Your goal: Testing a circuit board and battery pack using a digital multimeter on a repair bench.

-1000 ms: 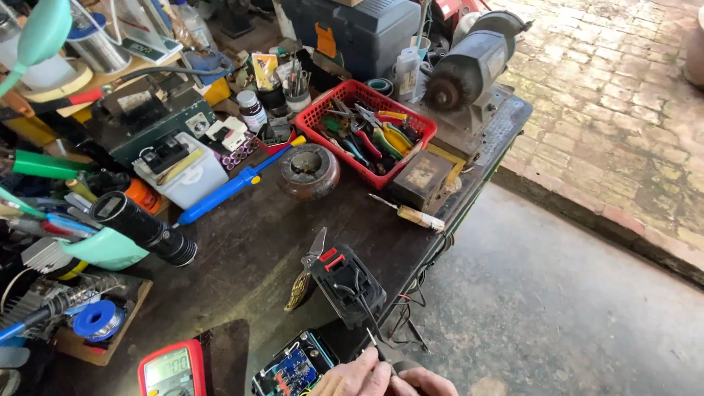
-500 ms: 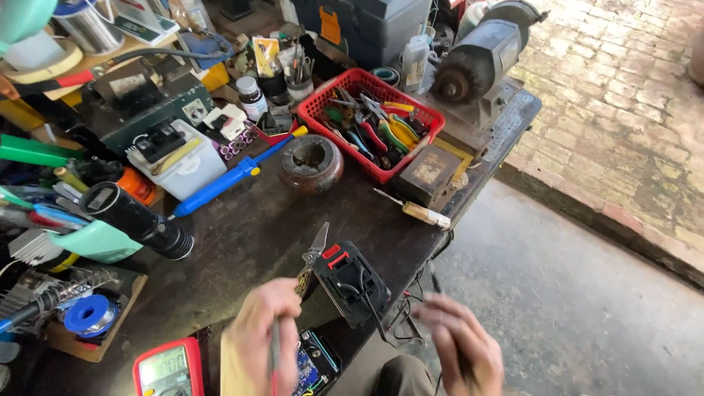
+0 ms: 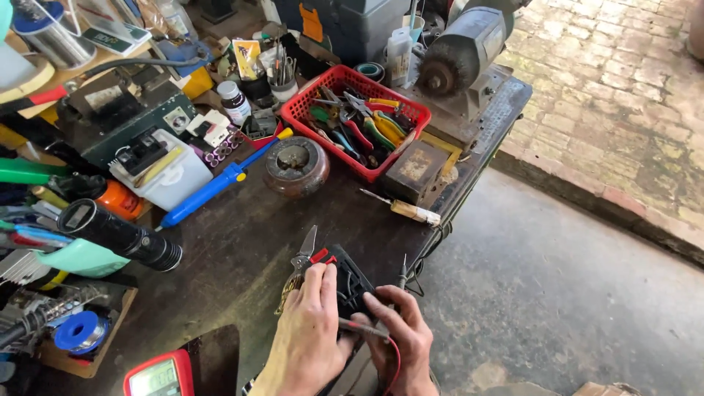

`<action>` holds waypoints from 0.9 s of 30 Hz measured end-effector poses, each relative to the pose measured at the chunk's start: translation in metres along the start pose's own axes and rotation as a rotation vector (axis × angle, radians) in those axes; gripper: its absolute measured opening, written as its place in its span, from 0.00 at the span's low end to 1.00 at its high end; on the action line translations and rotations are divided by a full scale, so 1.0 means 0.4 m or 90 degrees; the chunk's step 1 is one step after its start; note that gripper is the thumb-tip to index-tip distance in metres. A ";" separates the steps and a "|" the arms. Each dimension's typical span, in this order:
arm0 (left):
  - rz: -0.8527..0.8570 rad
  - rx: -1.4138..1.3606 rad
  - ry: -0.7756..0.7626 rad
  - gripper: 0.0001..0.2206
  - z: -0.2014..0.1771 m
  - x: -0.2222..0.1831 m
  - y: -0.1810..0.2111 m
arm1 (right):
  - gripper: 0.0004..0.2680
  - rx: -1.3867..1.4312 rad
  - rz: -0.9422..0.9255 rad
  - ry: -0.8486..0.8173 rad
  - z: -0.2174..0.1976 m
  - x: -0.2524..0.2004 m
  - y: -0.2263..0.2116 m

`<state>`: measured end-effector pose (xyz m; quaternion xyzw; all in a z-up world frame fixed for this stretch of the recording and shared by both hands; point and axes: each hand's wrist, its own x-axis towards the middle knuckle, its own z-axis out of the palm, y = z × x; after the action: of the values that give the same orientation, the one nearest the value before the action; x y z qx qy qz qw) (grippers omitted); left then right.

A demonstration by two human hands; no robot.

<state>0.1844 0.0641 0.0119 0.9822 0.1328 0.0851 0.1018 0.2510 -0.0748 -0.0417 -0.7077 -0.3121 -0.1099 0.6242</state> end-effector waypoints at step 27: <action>0.012 -0.469 0.362 0.17 -0.178 -0.152 -0.003 | 0.06 -0.167 -0.101 -0.016 -0.037 0.085 0.119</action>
<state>0.1123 0.0611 0.0717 0.8193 0.1074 0.3937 0.4027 0.3086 -0.0795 -0.0591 -0.7576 -0.3577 -0.1898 0.5119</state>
